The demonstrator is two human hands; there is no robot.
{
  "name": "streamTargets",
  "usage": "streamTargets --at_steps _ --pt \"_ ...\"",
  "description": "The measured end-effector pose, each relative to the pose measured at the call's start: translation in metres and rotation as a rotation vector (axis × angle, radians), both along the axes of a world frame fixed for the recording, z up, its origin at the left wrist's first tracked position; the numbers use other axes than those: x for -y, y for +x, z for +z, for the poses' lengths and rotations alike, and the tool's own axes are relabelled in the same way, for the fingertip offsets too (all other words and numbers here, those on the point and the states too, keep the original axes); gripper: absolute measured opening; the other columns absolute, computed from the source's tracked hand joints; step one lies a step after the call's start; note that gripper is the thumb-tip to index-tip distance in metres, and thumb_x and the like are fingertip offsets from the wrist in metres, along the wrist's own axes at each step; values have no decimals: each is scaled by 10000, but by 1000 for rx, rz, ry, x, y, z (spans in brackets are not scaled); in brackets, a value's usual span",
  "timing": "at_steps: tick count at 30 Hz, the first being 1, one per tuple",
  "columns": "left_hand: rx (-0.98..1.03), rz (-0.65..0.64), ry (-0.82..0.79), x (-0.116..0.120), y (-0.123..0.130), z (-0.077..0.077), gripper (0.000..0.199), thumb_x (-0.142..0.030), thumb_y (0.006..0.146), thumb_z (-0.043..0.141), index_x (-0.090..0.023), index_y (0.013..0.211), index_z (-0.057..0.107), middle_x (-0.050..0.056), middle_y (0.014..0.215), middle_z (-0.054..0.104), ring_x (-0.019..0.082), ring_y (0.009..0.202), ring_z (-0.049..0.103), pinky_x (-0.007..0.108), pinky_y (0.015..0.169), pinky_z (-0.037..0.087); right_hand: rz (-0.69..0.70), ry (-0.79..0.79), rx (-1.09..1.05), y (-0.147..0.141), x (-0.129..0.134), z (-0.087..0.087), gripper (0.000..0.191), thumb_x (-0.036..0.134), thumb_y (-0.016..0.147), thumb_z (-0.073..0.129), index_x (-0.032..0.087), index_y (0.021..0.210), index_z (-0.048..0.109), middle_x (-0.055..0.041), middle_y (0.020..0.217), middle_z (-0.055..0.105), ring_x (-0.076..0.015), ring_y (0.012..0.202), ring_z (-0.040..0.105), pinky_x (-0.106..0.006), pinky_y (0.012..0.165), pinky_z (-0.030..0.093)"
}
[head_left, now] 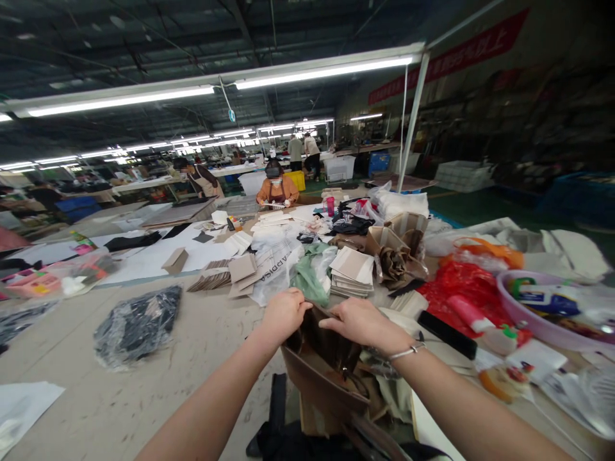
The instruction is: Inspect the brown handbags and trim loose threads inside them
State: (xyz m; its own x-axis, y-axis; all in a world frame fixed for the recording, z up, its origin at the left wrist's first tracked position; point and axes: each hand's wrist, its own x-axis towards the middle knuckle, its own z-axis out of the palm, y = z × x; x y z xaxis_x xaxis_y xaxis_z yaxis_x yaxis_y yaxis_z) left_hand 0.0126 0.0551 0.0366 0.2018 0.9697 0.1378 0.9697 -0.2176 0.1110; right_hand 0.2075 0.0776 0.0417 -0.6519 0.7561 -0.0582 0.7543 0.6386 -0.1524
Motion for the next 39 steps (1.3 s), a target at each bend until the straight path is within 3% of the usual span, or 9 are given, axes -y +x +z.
streamTargets --at_steps 4,9,12,14,18,23,33,35,39 --pt "1 6 -13 -3 1 1 277 -345 847 461 -162 773 654 63 865 650 173 825 595 268 745 435 46 -7 -66 -7 -1 13 610 726 754 349 250 974 662 -65 853 695 -219 803 624 -263 657 402" --pt "51 -19 7 9 -4 3 289 -422 817 503 -185 755 656 57 991 647 180 915 590 282 796 437 -27 79 1 -20 -7 8 449 461 889 340 198 801 694 -91 790 694 -207 775 627 -260 650 408" --pt "87 -29 48 23 -10 3 316 -505 708 613 -202 798 641 57 1197 569 213 1050 544 318 878 418 -31 115 -16 -21 -9 1 410 420 890 356 197 788 684 -87 782 693 -202 757 630 -260 643 412" --pt "94 -32 39 28 -14 3 256 -447 711 633 -214 817 634 42 1230 552 211 1058 543 321 882 416 -34 126 -22 -21 -9 -2 405 429 887 363 196 783 678 -86 786 692 -205 757 632 -262 640 414" --pt "138 3 24 24 -17 2 135 -284 812 530 -210 757 628 20 1106 618 160 972 575 273 835 419 -32 147 -45 -20 -7 -5 395 429 886 371 200 776 673 -80 778 692 -207 755 634 -266 637 412" --pt "132 51 35 12 -15 2 147 -285 823 514 -193 747 600 12 824 637 138 780 572 249 708 400 -60 139 -71 -17 -4 -8 390 429 883 381 206 758 674 -70 761 693 -195 737 631 -258 625 404" --pt "68 91 49 10 -13 0 215 -328 852 459 -188 752 588 27 806 624 158 755 566 264 661 375 -83 126 -99 -15 -4 -14 468 464 906 304 203 780 672 -69 790 691 -179 760 626 -250 661 406" --pt "71 105 34 10 -12 -1 228 -333 855 450 -182 761 594 39 820 625 163 772 569 266 678 384 -44 103 -115 -13 -4 -13 465 462 909 290 217 832 678 -63 816 693 -181 785 625 -252 686 411" --pt "95 114 34 9 -10 -3 218 -324 855 444 -179 787 594 54 859 629 173 794 572 274 700 399 79 31 -155 -9 -6 -8 409 410 915 285 261 1181 558 -49 965 686 -182 863 622 -267 759 415"
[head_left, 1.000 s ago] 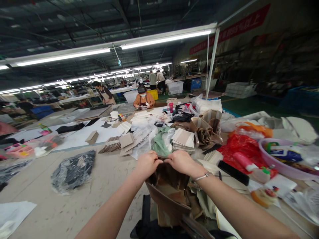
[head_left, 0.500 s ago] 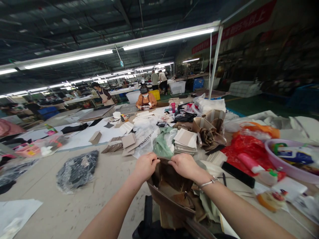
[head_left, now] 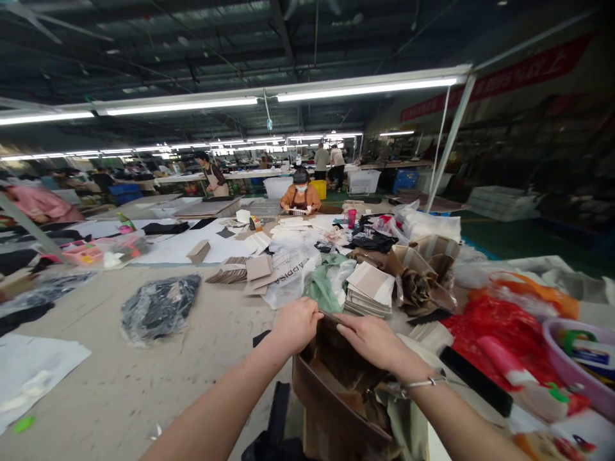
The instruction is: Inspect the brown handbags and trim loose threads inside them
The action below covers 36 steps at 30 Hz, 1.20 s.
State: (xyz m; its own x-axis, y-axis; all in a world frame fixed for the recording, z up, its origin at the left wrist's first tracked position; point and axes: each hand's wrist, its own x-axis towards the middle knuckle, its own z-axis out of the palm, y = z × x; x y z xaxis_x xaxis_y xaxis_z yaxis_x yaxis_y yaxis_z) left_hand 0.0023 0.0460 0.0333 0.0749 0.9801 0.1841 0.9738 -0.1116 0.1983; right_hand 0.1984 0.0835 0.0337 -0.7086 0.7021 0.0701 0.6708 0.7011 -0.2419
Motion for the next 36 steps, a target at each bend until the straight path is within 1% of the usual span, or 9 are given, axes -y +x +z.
streamTargets --at_steps 5,9,14,17,20,23,28,32,36 --pt "1 13 9 1 -2 -2 205 -304 856 436 -180 799 588 64 853 625 189 793 579 292 699 410 82 -46 -3 -5 -3 10 429 418 894 329 260 1259 491 -49 1045 665 -194 906 609 -280 801 409" --pt "3 15 -6 3 -2 -1 194 -297 858 433 -176 803 575 64 852 619 185 787 583 286 690 413 57 12 63 -19 -6 13 403 488 839 433 227 1098 598 -68 943 684 -223 847 620 -285 732 421" --pt "36 11 -3 1 -5 3 212 -293 872 403 -179 778 556 59 845 611 181 787 583 289 699 430 40 111 140 -36 -11 11 333 410 882 397 192 872 647 -85 807 687 -216 777 629 -266 660 411" --pt "133 7 78 12 -3 5 204 -348 854 439 -199 938 550 70 1035 595 191 937 570 308 796 444 17 147 151 -38 -12 7 365 382 901 358 177 811 647 -95 767 683 -214 741 634 -262 631 407" --pt "204 -2 144 36 4 3 577 -432 726 599 -208 1223 409 115 1333 417 257 1195 427 388 951 392 4 140 126 -38 -11 5 356 352 909 345 179 827 645 -88 780 684 -200 746 635 -253 645 409" --pt "218 26 40 56 6 -2 787 -331 672 648 -173 1343 268 146 1406 327 291 1276 335 423 1009 344 -13 122 121 -38 -11 6 350 350 908 352 181 835 648 -90 802 687 -195 778 636 -251 669 414" --pt "203 23 -193 44 -27 6 823 -97 720 486 -241 1416 72 96 1265 528 226 1078 552 327 885 436 -5 115 148 -39 -13 11 322 357 883 401 176 827 661 -108 817 688 -214 799 637 -265 671 419" --pt "59 12 -173 25 -49 22 752 -57 673 506 -290 1354 285 68 1291 500 226 1085 538 317 898 414 -38 105 145 -38 -8 9 327 362 874 405 178 808 666 -107 793 688 -221 783 638 -268 651 420" --pt "75 -103 -78 21 -32 24 456 -99 675 560 -256 1101 521 26 1215 530 192 1097 503 291 925 386 -73 102 111 -35 -2 5 328 350 880 390 181 835 667 -103 813 689 -211 789 633 -262 668 415"
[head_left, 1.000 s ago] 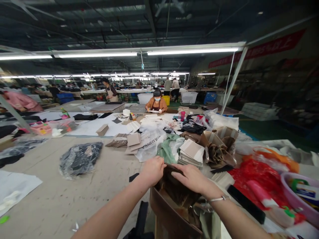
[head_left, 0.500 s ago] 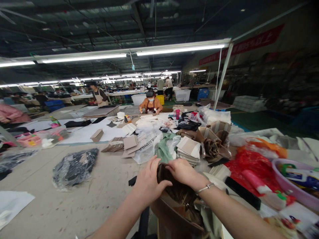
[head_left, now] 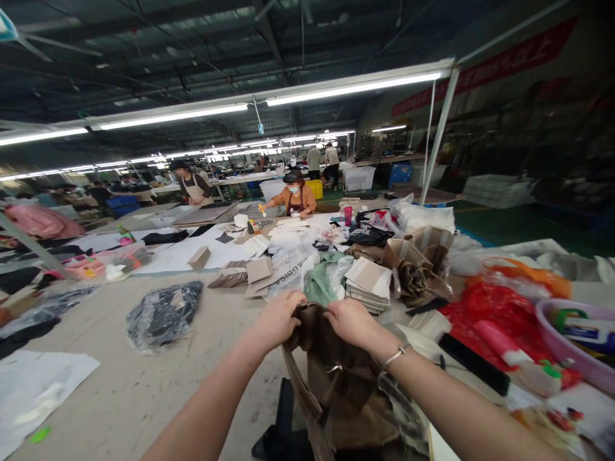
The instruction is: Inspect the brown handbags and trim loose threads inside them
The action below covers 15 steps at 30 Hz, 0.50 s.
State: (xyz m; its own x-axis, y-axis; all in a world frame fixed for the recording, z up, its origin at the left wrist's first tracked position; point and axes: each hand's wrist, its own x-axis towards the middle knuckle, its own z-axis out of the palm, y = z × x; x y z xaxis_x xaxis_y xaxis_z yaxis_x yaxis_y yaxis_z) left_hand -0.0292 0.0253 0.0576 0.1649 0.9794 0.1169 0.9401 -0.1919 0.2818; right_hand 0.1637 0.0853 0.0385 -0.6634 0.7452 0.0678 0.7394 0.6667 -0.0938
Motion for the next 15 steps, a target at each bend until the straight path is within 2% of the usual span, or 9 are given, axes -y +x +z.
streamTargets --at_steps 3,6,9,15 --pt "18 -1 44 -5 15 -8 216 -190 730 571 -229 943 568 20 1075 586 172 983 544 275 844 412 -6 -4 -12 3 1 -2 349 363 888 369 184 841 665 -94 810 689 -201 783 630 -259 676 410" --pt "-2 12 54 -14 17 -17 90 -249 778 543 -219 847 593 4 894 635 157 847 571 259 753 413 -14 2 -19 6 1 -3 367 381 895 355 185 826 658 -88 801 688 -199 779 630 -262 663 404" --pt "-35 18 57 -23 13 -19 122 -298 800 529 -211 789 614 2 808 650 151 773 575 253 714 402 -25 -14 -25 7 0 -3 377 392 902 346 189 823 654 -84 809 688 -190 784 627 -258 661 397" --pt "-129 89 39 -27 17 -16 185 -342 819 496 -196 813 610 33 809 657 170 789 591 263 703 402 -8 -53 -89 11 -3 -5 390 429 902 349 205 826 659 -59 784 687 -175 752 619 -244 638 381"
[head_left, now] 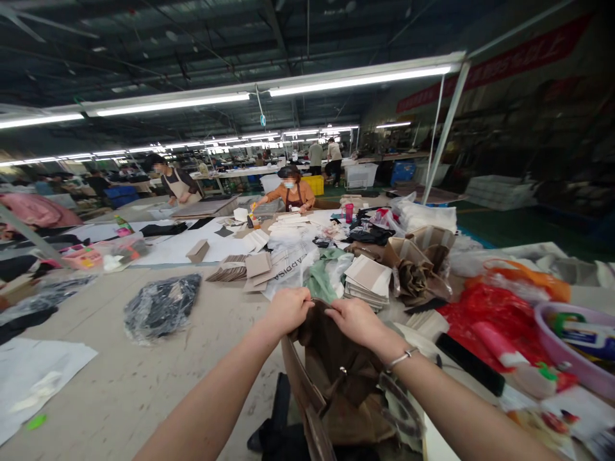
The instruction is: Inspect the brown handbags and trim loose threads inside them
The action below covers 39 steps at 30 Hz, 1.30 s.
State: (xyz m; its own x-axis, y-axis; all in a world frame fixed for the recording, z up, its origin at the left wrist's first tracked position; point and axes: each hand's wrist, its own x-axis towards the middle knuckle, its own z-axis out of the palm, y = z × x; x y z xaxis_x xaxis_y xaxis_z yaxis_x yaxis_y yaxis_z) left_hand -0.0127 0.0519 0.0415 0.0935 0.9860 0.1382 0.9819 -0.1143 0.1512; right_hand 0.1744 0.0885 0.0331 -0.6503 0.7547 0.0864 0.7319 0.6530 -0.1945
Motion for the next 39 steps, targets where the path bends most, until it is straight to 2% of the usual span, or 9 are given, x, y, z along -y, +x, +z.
streamTargets --at_steps 3,6,9,17,21,23,28,33,39 --pt "-28 17 22 0 3 -1 182 -335 826 478 -198 812 596 39 821 657 182 793 596 275 690 404 45 -69 -113 5 -3 -1 351 456 885 385 236 958 649 -27 794 689 -158 736 613 -228 623 376" --pt "-35 17 28 -1 4 -4 192 -343 831 462 -200 803 588 37 817 655 186 787 597 276 675 403 74 -128 -186 8 -6 0 421 571 817 446 270 1058 617 -3 759 684 -157 685 605 -223 574 359" --pt "-26 26 18 -3 4 -7 199 -347 831 460 -196 805 586 41 820 649 181 784 594 268 672 400 97 -123 -183 5 -11 2 456 617 771 478 278 1038 626 -2 775 687 -161 685 606 -226 563 352" --pt "107 -51 53 1 -7 -10 102 -301 797 526 -212 811 573 11 825 638 169 810 584 271 724 412 93 11 27 -23 -21 8 328 426 864 428 231 838 690 -46 840 699 -183 807 621 -241 656 395" --pt "331 -73 53 10 -19 -9 380 -325 703 641 -215 1033 491 23 1036 613 170 887 584 275 766 434 88 44 86 -27 -19 8 336 396 878 408 212 831 686 -62 843 692 -189 805 619 -248 666 406" --pt "332 -46 21 13 -23 -10 497 -337 676 665 -211 1110 457 44 1100 598 188 908 587 287 769 439 96 40 84 -27 -19 7 344 405 880 401 213 846 685 -63 844 690 -190 808 615 -252 679 410" --pt "127 -57 -137 9 -25 -9 292 -423 738 593 -242 967 607 14 903 677 201 831 604 269 691 410 110 26 58 -25 -24 5 348 401 884 390 215 839 681 -57 845 687 -182 804 610 -252 676 403" --pt "119 -27 -103 3 -20 -10 298 -450 820 471 -232 848 673 16 829 696 166 751 599 248 646 382 100 33 23 -22 -31 -1 322 387 879 406 219 817 674 -46 833 689 -179 796 610 -252 656 386" --pt "96 -28 -92 -1 -20 -11 282 -424 812 497 -231 831 702 16 788 702 155 707 593 241 622 367 111 48 -5 -22 -34 -5 345 407 878 407 221 777 679 -44 801 689 -174 762 610 -247 617 371"
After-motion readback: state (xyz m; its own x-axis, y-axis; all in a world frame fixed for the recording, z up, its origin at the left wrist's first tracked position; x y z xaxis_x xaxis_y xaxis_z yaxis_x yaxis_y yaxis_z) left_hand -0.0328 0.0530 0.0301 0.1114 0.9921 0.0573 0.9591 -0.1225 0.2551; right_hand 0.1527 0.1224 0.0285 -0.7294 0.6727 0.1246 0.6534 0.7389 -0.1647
